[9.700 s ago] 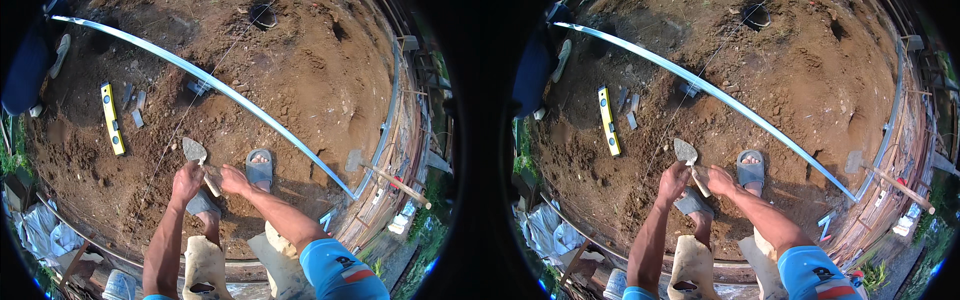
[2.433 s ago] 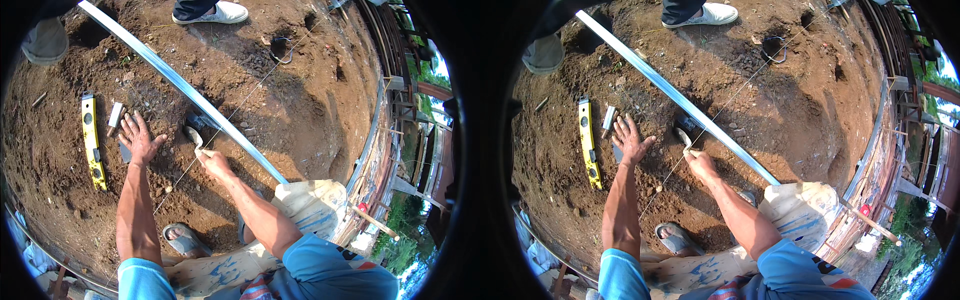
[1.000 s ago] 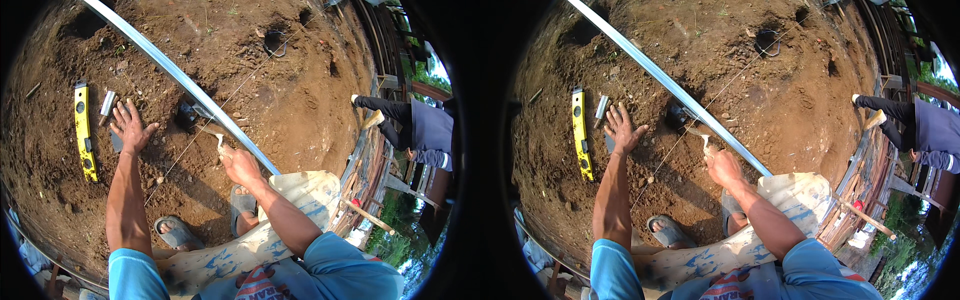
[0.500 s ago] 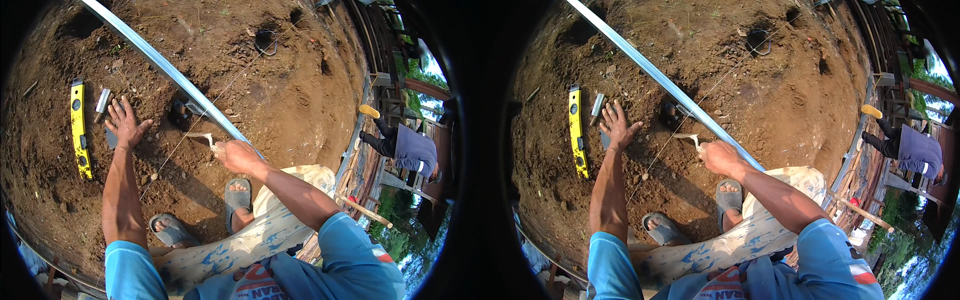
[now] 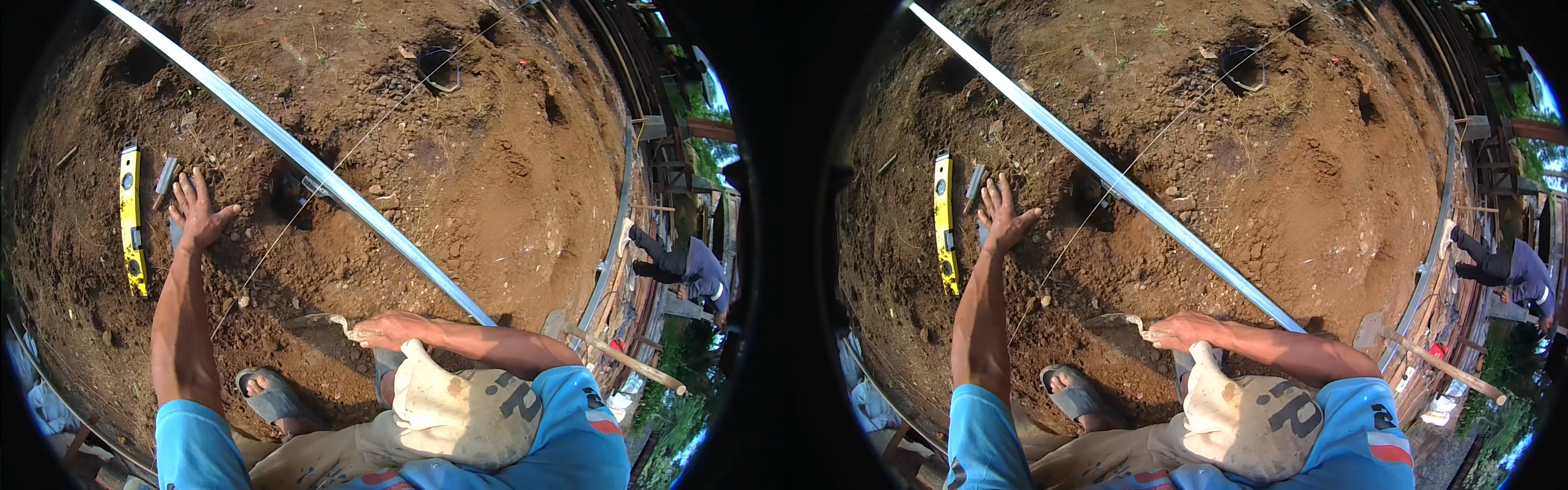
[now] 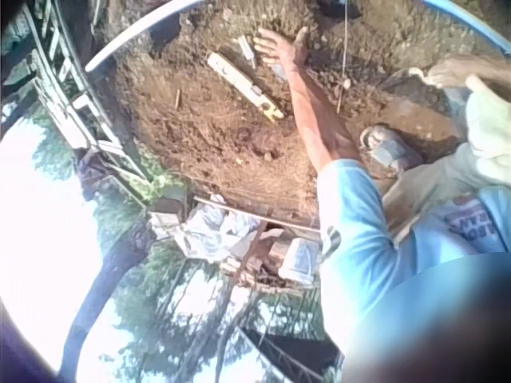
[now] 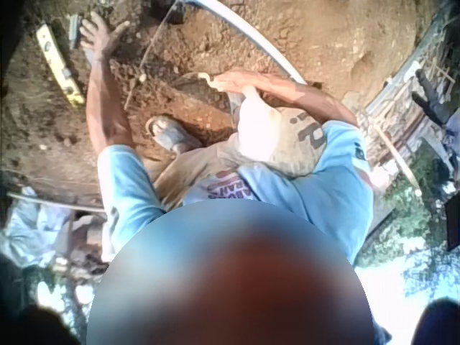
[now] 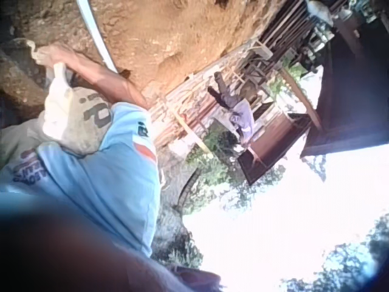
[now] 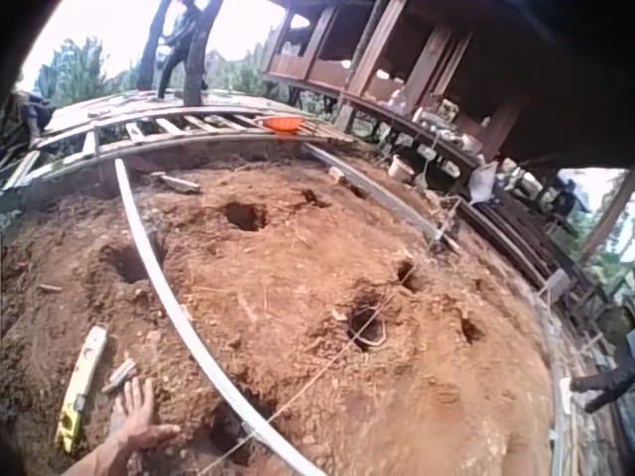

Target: The person positions a long metal frame on the ground, uses a trowel to adjust soil around it, and aligns it with a string line. Another person uses a hammer drill nearby. The person continues to adjust the frame and soil to ensure proper alignment.

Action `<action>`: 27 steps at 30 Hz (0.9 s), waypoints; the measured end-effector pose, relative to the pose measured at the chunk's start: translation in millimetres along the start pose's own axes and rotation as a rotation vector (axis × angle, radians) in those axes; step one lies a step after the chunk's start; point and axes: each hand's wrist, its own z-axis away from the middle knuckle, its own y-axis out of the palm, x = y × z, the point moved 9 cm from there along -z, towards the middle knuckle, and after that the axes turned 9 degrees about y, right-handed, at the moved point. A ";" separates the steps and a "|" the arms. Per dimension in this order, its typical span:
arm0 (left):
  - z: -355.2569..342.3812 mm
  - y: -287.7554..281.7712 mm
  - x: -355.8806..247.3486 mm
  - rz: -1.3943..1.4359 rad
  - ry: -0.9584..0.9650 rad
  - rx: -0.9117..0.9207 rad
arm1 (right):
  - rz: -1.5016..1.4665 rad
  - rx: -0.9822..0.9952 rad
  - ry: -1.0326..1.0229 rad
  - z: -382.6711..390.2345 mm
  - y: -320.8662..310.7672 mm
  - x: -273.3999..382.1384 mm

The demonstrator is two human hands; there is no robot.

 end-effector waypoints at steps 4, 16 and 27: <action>4.1 -20.1 -10.7 -0.111 -0.017 0.041 | 0.077 -0.229 -0.164 -7.0 20.9 6.9; 103.4 -28.5 -237.6 0.199 0.506 -0.024 | 0.375 -0.849 0.001 -83.5 -119.1 44.6; 4.6 128.7 -162.2 -0.325 0.330 0.323 | 0.439 -0.608 0.506 -164.4 -140.2 -10.5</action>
